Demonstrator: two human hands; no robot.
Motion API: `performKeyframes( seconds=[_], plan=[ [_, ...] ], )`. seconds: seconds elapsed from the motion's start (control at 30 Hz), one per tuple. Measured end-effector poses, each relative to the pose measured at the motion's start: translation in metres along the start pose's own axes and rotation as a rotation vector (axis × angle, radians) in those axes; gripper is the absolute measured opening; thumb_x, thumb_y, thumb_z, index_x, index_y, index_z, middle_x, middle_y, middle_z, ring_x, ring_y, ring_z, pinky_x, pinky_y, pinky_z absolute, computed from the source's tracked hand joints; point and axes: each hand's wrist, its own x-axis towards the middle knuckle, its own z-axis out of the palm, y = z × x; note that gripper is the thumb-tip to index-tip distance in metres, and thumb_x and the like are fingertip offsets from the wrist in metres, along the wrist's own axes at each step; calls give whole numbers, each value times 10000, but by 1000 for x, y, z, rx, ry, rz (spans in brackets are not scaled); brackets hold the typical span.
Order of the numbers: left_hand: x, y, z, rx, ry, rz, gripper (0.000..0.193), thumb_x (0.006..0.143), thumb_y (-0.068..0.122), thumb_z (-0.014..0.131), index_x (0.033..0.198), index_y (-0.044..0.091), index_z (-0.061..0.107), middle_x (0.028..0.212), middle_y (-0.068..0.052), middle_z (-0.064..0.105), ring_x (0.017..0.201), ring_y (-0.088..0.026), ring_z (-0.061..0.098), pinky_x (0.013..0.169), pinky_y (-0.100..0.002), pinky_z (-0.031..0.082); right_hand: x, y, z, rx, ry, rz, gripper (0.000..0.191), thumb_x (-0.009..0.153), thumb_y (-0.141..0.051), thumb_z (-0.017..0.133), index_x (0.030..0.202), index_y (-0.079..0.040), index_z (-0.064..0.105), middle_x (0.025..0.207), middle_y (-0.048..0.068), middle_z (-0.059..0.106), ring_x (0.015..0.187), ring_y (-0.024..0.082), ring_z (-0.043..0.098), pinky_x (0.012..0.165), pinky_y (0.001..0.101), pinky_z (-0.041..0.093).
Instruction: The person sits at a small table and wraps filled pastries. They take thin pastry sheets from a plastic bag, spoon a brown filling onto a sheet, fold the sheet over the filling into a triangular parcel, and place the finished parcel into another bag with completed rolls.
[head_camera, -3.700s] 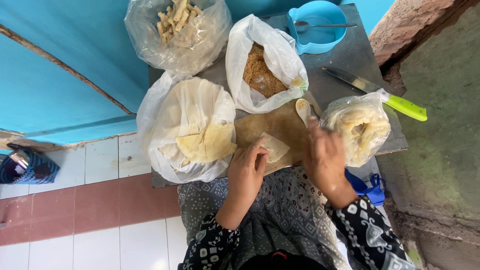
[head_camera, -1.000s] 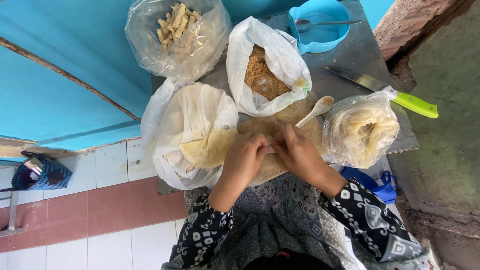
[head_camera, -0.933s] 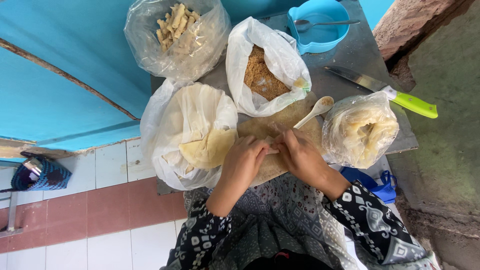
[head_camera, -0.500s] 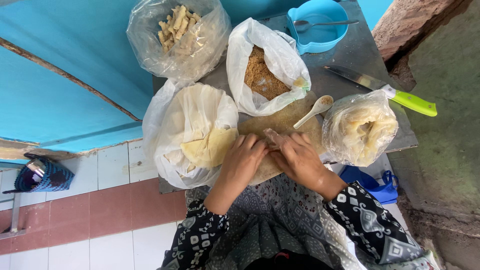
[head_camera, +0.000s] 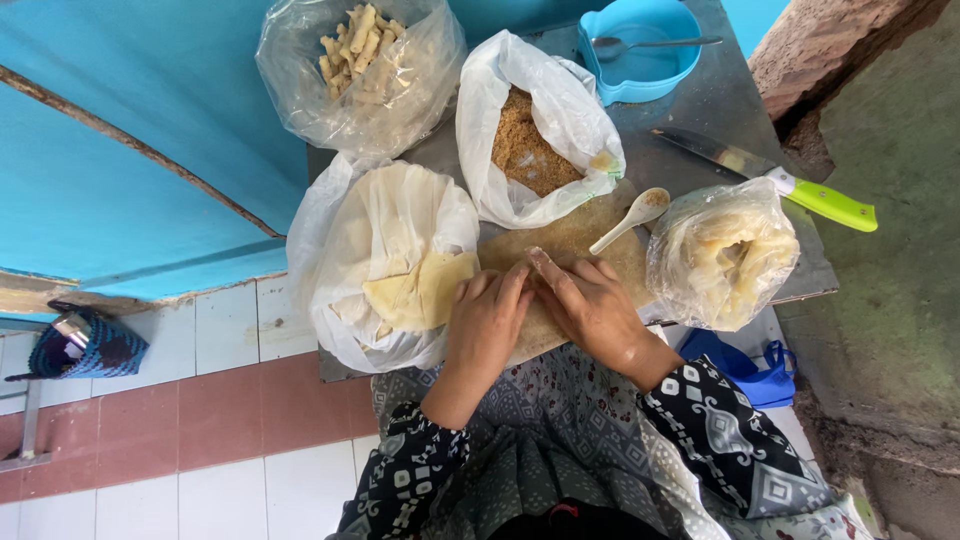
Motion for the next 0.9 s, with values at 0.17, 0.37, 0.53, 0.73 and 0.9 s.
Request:
performKeyframes(
  seconds=[0.17, 0.37, 0.53, 0.73, 0.9],
  plan=[
    [-1, -1, 2, 98, -17, 51, 433, 962, 149, 669, 1380, 70, 584, 1040, -25, 711, 1038, -205, 621, 914, -409, 445, 2, 1, 1, 27, -34, 71, 679, 860, -75, 779, 1470, -15, 489, 1153, 90, 715, 990, 256, 666, 873, 391, 484],
    [-9, 14, 8, 204, -2, 6, 586, 926, 90, 599, 1483, 7, 437, 1416, -135, 602, 1405, -264, 476, 1144, -492, 317, -1, 0, 2, -126, -15, 4, 701, 886, -83, 730, 1514, -9, 428, 1288, 130, 686, 1204, 263, 660, 1004, 413, 487],
    [-2, 12, 9, 28, -86, -121, 859, 847, 33, 583, 1574, -87, 140, 1579, -245, 383, 1512, -359, 314, 1206, -621, 135, 6, -5, 4, -160, -32, 39, 746, 900, -96, 686, 1533, 53, 321, 1403, 228, 608, 1311, 365, 588, 1112, 513, 417],
    [-14, 0, -16, 16, 119, -243, 849, 955, 10, 560, 1624, -63, 42, 1662, -251, 358, 1540, -419, 292, 1267, -588, 145, 9, -4, 7, -90, -31, 115, 793, 893, -100, 699, 1572, 14, 306, 1205, 142, 696, 1197, 350, 627, 1108, 482, 418],
    [-46, -25, -64, -16, 383, -297, 806, 1019, 27, 537, 1633, -32, 19, 1573, -167, 530, 1476, -372, 452, 1275, -542, 237, 16, -4, 15, -163, -37, 68, 779, 909, -109, 730, 1576, -2, 341, 1011, 70, 746, 991, 280, 687, 1024, 443, 482]
  ],
)
